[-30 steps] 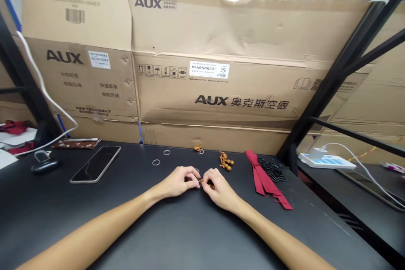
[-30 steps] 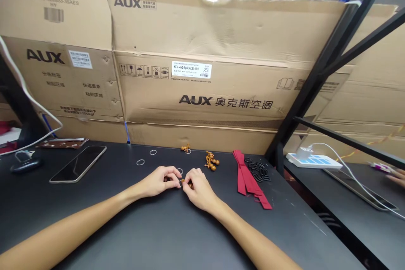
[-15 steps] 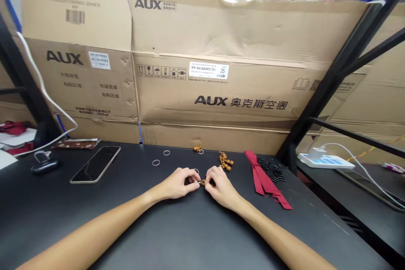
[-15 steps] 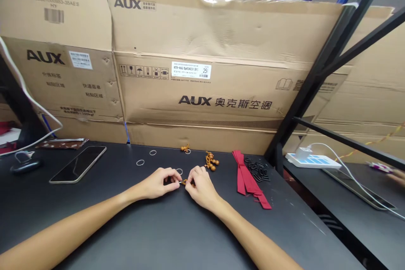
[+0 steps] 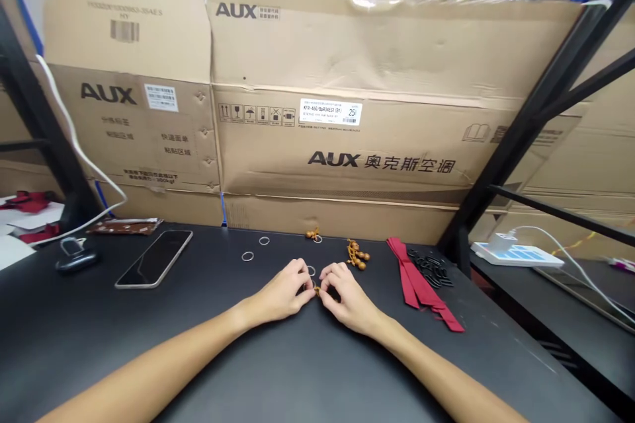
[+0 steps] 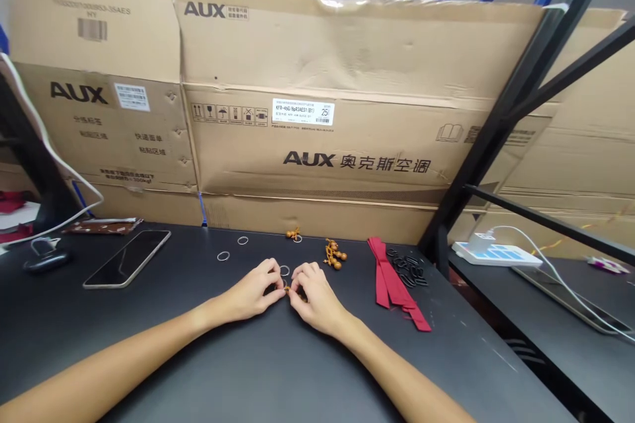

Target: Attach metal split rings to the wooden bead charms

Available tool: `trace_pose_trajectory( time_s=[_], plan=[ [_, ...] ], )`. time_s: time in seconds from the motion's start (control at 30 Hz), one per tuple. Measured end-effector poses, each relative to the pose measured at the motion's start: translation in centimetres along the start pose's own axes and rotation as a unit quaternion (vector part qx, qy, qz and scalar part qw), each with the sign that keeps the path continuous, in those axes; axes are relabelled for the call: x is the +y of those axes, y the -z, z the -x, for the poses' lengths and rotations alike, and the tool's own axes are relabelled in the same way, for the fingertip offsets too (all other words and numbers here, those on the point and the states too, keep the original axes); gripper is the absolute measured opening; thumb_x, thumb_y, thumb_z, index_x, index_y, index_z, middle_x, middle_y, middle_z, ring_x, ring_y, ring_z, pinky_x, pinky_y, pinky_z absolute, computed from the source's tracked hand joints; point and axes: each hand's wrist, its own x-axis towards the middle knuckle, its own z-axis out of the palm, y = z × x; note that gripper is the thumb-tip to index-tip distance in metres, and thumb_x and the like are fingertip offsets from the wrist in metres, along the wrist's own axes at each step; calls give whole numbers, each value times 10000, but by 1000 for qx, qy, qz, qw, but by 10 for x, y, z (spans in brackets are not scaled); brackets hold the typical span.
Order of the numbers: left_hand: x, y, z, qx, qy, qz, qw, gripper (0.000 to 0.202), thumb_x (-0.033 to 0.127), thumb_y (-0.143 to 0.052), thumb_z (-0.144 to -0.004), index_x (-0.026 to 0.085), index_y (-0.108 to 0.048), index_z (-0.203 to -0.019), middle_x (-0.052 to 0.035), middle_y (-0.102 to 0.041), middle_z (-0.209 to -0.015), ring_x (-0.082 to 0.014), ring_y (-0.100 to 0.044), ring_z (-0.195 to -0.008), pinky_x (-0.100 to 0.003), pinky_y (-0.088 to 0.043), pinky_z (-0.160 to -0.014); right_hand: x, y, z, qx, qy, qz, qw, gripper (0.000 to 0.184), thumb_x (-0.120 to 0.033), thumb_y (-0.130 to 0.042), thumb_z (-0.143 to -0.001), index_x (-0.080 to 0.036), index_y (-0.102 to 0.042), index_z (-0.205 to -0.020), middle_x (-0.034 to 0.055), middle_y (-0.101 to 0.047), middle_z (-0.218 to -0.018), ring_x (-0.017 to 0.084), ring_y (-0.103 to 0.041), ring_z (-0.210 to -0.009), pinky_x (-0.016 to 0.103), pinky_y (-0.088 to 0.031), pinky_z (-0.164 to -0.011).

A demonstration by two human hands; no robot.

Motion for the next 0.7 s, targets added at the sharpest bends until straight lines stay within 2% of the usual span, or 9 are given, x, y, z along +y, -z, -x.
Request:
trace_pose_trajectory(
  time_s=[0.27, 0.5, 0.7],
  plan=[
    [2, 3, 0, -20, -12, 25, 999, 82, 215, -542, -874, 190, -618, -854, -51, -516, -997, -184, -515, -973, -318, -441, -907, 8, 0, -1, 31, -30, 30, 999, 125, -123, -513, -826, -200, -492, -730, 53, -554, -887, 200, -489, -841, 364, -417, -761],
    [4, 2, 0, -3, 0, -1, 1000, 134, 213, -492, -900, 183, -596, -820, -57, -531, -1008, -182, -520, -950, -319, -455, -877, -2, 1, 0, -12, 0, 9, 1000, 83, -140, -525, -847, -208, -519, -800, 51, -570, -968, 199, -500, -917, 358, -422, -791],
    [0, 2, 0, -19, -6, 18, 1000, 98, 239, -537, -884, 198, -624, -865, -57, -535, -1027, -194, -519, -993, -337, -437, -923, 13, -2, 0, 35, -22, 61, 997, 104, -137, -514, -838, -200, -523, -756, 66, -563, -931, 213, -496, -880, 383, -426, -788]
  ],
)
